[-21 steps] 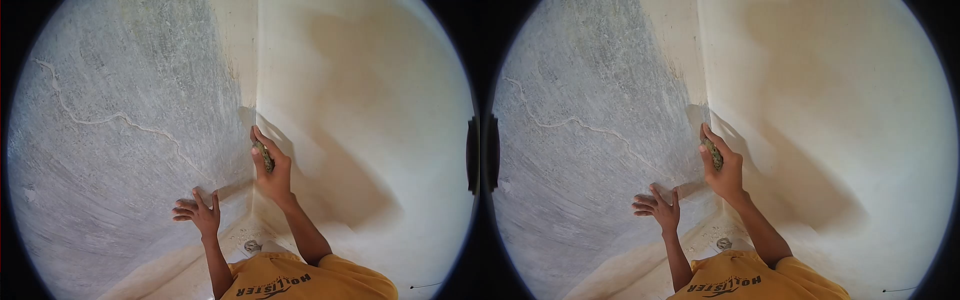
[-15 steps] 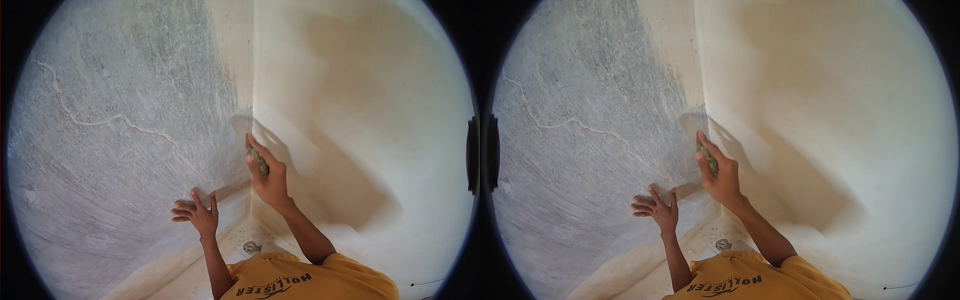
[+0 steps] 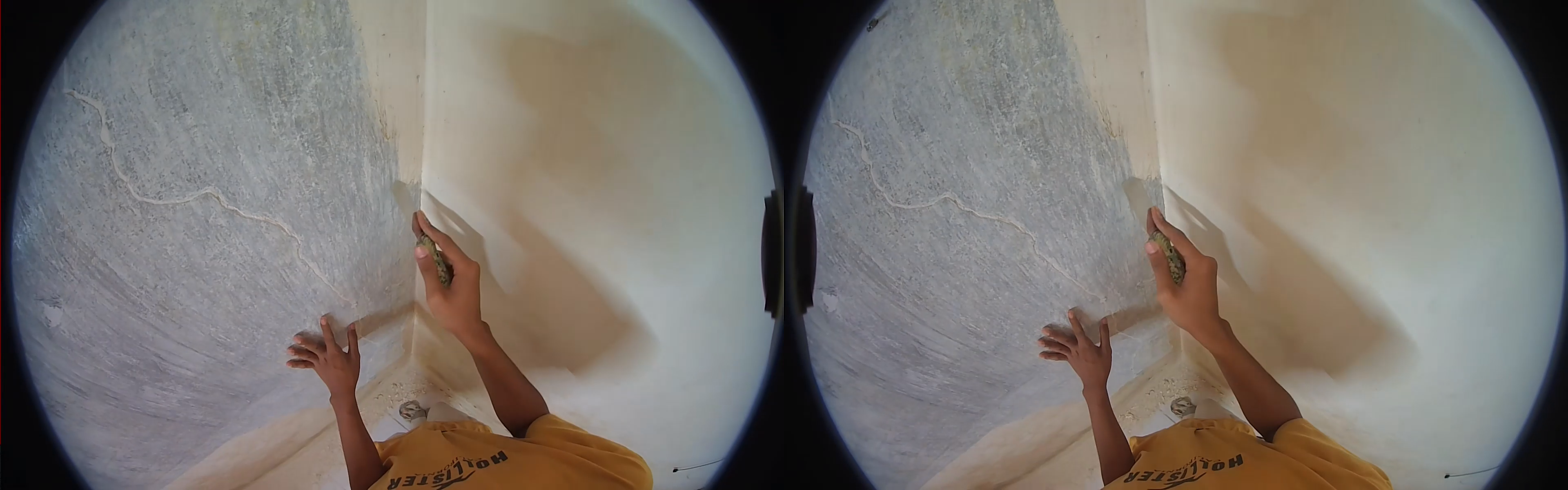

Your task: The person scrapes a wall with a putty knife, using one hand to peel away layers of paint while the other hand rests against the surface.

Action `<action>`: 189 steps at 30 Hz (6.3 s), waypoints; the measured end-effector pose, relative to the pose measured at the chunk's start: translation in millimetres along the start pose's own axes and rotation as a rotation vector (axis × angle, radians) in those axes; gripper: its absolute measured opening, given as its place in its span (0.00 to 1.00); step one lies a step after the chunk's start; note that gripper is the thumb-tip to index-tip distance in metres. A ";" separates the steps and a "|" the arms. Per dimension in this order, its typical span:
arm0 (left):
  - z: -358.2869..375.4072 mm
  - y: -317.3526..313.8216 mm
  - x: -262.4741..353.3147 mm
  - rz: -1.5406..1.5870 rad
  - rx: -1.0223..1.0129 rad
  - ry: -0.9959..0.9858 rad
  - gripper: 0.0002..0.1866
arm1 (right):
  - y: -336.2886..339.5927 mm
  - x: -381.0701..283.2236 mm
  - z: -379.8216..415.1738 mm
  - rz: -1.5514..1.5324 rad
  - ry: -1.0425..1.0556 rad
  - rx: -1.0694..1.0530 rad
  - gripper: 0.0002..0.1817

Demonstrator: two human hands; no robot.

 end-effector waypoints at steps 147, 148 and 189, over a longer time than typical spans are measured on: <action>12.0 -16.4 -7.4 0.006 0.000 -0.015 0.53 | 12.8 23.9 2.3 0.120 -0.001 0.000 0.24; 11.7 -16.2 -7.2 0.005 0.003 -0.018 0.54 | 14.3 22.5 0.5 0.113 -0.009 -0.008 0.24; 14.2 -16.5 -8.7 -0.032 -0.009 -0.030 0.54 | 22.3 21.3 -5.6 0.034 -0.027 -0.038 0.24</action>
Point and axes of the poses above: each hand's wrist, its own z-axis away from the middle knuckle, its own y-axis out of the back of the hand, x = y × z, the point moved 1 cm from there along -z, towards the middle knuckle, and after that the axes turned 3 degrees about -x, right-handed, at the moved point
